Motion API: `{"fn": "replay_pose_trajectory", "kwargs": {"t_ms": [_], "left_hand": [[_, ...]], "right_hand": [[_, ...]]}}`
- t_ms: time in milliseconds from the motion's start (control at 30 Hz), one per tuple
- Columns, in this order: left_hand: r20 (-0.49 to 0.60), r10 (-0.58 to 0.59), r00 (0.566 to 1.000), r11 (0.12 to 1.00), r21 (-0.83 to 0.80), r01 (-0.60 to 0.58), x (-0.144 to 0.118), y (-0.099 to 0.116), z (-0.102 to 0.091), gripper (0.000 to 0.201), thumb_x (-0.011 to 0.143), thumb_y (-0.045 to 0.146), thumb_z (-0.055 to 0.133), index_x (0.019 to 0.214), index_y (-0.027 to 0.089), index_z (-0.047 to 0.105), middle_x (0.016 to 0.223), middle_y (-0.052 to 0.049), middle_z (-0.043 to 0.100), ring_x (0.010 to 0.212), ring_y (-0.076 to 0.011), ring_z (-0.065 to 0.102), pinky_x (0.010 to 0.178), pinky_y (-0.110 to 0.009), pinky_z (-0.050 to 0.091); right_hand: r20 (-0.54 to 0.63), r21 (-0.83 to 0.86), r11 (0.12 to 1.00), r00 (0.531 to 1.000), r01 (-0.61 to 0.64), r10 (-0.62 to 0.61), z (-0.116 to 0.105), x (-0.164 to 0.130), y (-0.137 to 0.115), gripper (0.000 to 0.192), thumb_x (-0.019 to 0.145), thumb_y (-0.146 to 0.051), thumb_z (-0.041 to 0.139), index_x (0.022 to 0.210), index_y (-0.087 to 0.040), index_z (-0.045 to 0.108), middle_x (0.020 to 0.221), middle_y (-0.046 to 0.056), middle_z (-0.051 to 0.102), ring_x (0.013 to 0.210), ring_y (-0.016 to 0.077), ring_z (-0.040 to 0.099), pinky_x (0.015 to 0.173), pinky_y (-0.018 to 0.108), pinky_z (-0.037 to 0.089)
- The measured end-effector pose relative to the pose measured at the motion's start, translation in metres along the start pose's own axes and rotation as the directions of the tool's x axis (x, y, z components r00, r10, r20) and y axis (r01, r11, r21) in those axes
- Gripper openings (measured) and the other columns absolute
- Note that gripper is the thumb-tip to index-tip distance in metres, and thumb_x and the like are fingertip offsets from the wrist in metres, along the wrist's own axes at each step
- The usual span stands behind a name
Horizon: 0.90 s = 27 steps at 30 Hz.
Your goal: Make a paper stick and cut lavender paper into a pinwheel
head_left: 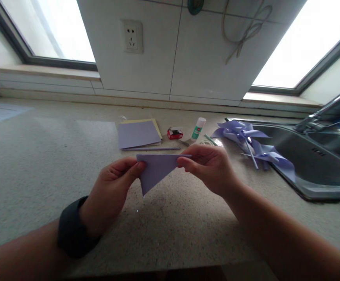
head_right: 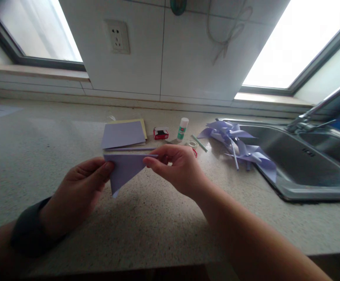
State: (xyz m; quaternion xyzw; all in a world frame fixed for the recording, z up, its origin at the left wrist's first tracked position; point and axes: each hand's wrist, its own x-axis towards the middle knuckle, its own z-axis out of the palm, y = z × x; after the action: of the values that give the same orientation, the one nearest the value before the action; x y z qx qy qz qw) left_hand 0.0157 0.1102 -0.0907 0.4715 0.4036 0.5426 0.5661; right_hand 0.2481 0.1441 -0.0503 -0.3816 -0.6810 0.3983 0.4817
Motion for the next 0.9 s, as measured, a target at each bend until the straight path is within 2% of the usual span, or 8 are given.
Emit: {"fn": "replay_pose_trajectory", "kwargs": {"t_ms": [200,333,433,500,633,700,900], "left_hand": [[-0.020,0.009,1.000,1.000,-0.021,-0.009,0.000,0.001,0.001,0.016,0.084,0.039,0.079,0.093,0.026,0.079,0.093,0.000,0.076,0.087,-0.0150,0.064,0.081,-0.025,0.051],[-0.047,0.011,0.999,1.000,-0.004,-0.011,0.001,0.000,0.002,0.016,0.082,0.040,0.080,0.090,0.026,0.079,0.091,0.001,0.076,0.082,-0.0137,0.063,0.078,-0.023,0.051],[-0.064,-0.037,0.997,0.999,0.022,0.039,0.000,0.003,0.004,0.018,0.081,0.041,0.081,0.088,0.024,0.078,0.084,0.001,0.075,0.074,-0.0125,0.063,0.071,-0.023,0.051],[-0.048,-0.086,0.995,0.994,0.066,0.089,-0.001,0.007,0.007,0.020,0.081,0.041,0.081,0.086,0.022,0.078,0.080,0.000,0.074,0.068,-0.0121,0.061,0.064,-0.023,0.050],[0.071,-0.137,0.988,0.969,0.217,0.118,-0.002,0.017,0.012,0.019,0.083,0.039,0.077,0.083,0.020,0.078,0.077,-0.001,0.073,0.064,-0.0118,0.059,0.058,-0.021,0.046],[0.139,-0.151,0.979,0.952,0.286,0.107,-0.002,0.020,0.013,0.019,0.084,0.039,0.074,0.082,0.020,0.079,0.073,0.000,0.071,0.062,-0.0107,0.055,0.055,-0.020,0.043],[0.318,-0.235,0.918,0.890,0.451,0.071,-0.002,0.018,0.010,0.027,0.091,0.044,0.067,0.084,0.020,0.078,0.076,-0.001,0.072,0.067,-0.0120,0.057,0.058,-0.020,0.042]], "right_hand": [[0.000,0.000,1.000,1.000,0.030,-0.030,0.000,-0.001,-0.002,0.014,0.079,-0.033,0.079,0.077,-0.019,0.077,0.066,0.002,0.071,0.053,0.0092,0.053,0.048,0.024,0.039],[0.021,-0.035,0.999,0.999,0.033,-0.032,-0.001,0.000,-0.002,0.019,0.082,-0.036,0.076,0.077,-0.018,0.075,0.067,0.002,0.069,0.054,0.0096,0.052,0.048,0.025,0.039],[0.119,-0.085,0.996,0.992,-0.027,0.037,-0.006,0.003,-0.004,0.022,0.084,-0.037,0.073,0.077,-0.017,0.072,0.064,0.000,0.063,0.054,0.0093,0.049,0.047,0.024,0.035],[0.230,-0.137,0.987,0.967,-0.079,0.109,-0.010,0.004,-0.005,0.023,0.087,-0.038,0.070,0.080,-0.016,0.071,0.064,0.000,0.061,0.055,0.0096,0.050,0.048,0.023,0.036],[0.493,-0.274,0.956,0.839,-0.100,0.229,-0.014,0.004,-0.009,0.027,0.091,-0.042,0.067,0.087,-0.016,0.073,0.070,0.001,0.065,0.062,0.0113,0.056,0.052,0.023,0.041],[0.542,-0.305,0.948,0.803,-0.087,0.248,-0.012,0.002,-0.009,0.029,0.091,-0.044,0.068,0.087,-0.015,0.072,0.068,0.000,0.063,0.061,0.0107,0.054,0.051,0.022,0.040],[0.499,-0.291,0.954,0.839,-0.073,0.217,0.002,-0.002,-0.005,0.026,0.092,-0.041,0.066,0.088,-0.016,0.073,0.067,-0.002,0.061,0.061,0.0099,0.053,0.052,0.022,0.039]]}}
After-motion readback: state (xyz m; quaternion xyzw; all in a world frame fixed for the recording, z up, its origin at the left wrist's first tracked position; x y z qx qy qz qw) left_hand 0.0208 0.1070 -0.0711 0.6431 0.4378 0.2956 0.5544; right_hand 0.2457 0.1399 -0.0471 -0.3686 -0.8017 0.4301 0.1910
